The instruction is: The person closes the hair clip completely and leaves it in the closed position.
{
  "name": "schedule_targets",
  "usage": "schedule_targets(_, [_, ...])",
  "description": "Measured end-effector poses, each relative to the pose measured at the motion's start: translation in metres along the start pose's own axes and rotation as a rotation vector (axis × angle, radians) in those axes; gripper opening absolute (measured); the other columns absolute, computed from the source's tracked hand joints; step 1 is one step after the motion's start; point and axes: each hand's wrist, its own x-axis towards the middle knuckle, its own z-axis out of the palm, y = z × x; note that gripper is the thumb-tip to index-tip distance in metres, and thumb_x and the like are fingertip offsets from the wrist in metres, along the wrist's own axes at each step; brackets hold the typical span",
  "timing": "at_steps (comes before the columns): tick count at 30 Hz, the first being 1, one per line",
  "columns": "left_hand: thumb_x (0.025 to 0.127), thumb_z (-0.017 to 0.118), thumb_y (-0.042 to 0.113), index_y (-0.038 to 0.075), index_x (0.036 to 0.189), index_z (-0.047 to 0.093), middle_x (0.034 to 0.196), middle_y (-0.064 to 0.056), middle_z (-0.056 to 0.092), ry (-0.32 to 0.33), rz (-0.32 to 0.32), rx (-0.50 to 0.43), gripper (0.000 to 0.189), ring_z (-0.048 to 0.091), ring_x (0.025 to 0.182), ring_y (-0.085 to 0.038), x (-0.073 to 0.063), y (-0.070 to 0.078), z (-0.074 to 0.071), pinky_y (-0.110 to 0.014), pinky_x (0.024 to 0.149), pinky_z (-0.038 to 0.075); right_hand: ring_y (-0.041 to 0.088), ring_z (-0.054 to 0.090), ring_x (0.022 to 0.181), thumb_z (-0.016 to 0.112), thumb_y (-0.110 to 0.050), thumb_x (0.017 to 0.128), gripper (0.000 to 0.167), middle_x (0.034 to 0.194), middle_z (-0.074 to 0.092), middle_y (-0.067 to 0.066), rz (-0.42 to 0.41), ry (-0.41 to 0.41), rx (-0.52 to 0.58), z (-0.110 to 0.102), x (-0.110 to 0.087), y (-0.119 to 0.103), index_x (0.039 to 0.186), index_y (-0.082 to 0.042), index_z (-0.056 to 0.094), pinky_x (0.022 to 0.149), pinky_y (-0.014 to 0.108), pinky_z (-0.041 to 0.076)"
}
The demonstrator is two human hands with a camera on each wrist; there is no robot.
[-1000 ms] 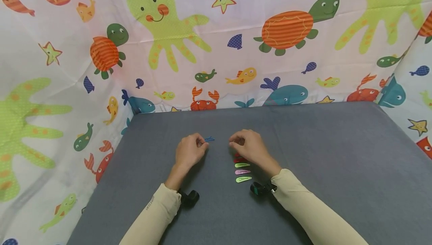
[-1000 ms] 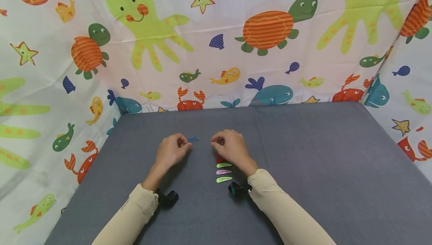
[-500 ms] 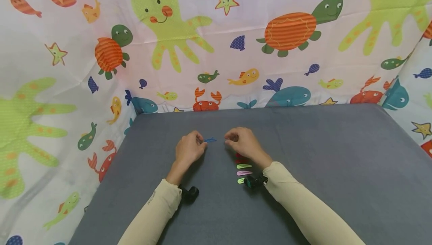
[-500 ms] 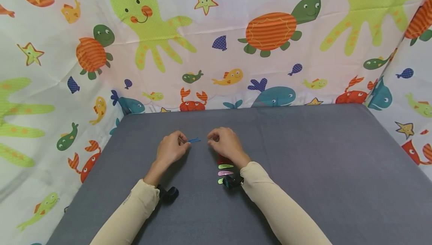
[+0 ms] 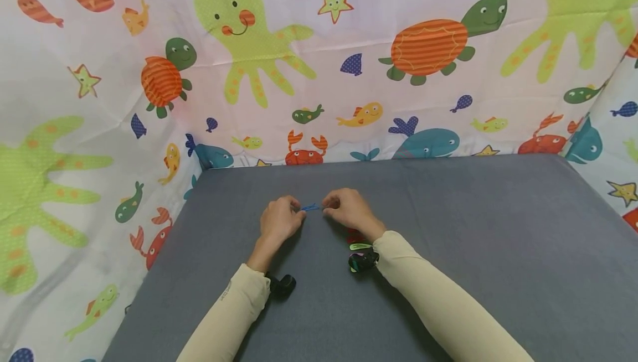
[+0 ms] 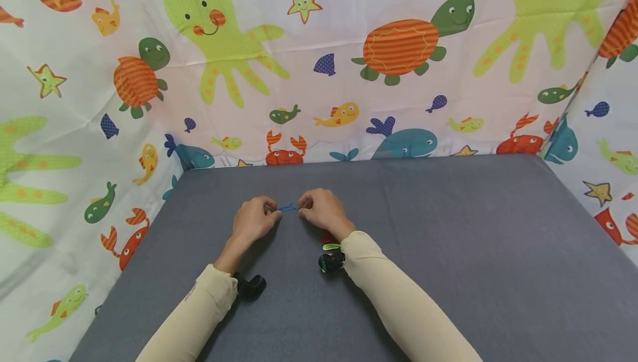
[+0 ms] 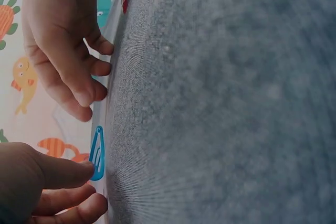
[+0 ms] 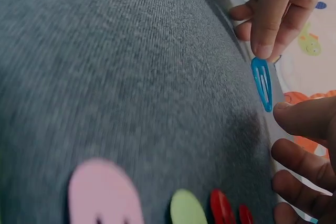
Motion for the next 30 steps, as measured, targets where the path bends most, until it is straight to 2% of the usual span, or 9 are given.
schedule_targets(5, [0.088, 0.077, 0.024, 0.011, 0.099, 0.079, 0.084, -0.005, 0.075, 0.021, 0.008, 0.017, 0.018, 0.069, 0.077, -0.024, 0.002, 0.000, 0.000, -0.043, 0.070, 0.054, 0.018, 0.071, 0.090, 0.077, -0.018, 0.090, 0.014, 0.097, 0.078, 0.003, 0.045, 0.012, -0.044, 0.006, 0.005, -0.004, 0.103, -0.014, 0.079, 0.081, 0.039, 0.055])
schedule_targets(13, [0.087, 0.079, 0.022, 0.012, 0.095, 0.080, 0.088, -0.005, 0.077, 0.024, 0.014, 0.042, 0.013, 0.071, 0.082, -0.026, 0.003, 0.002, 0.003, -0.045, 0.071, 0.055, 0.022, 0.072, 0.093, 0.077, -0.021, 0.091, 0.013, 0.101, 0.078, 0.003, 0.099, 0.004, -0.105, 0.009, 0.010, -0.010, 0.102, -0.015, 0.080, 0.078, 0.039, 0.055])
schedule_targets(20, [0.086, 0.080, 0.021, 0.012, 0.092, 0.080, 0.087, -0.005, 0.077, 0.046, 0.036, 0.039, 0.011, 0.073, 0.082, -0.027, 0.004, 0.001, 0.003, -0.046, 0.074, 0.056, 0.021, 0.072, 0.088, 0.079, -0.023, 0.089, 0.013, 0.098, 0.079, 0.001, 0.099, 0.014, -0.160, 0.011, 0.016, -0.013, 0.101, -0.018, 0.082, 0.069, 0.036, 0.054])
schedule_targets(30, [0.085, 0.081, 0.019, 0.012, 0.090, 0.081, 0.085, -0.004, 0.078, 0.071, 0.046, 0.038, 0.008, 0.073, 0.080, -0.026, 0.004, 0.001, 0.005, -0.046, 0.072, 0.056, 0.020, 0.072, 0.086, 0.079, -0.023, 0.090, 0.012, 0.097, 0.079, 0.000, 0.097, 0.021, -0.183, 0.013, 0.017, -0.016, 0.099, -0.017, 0.082, 0.070, 0.036, 0.055])
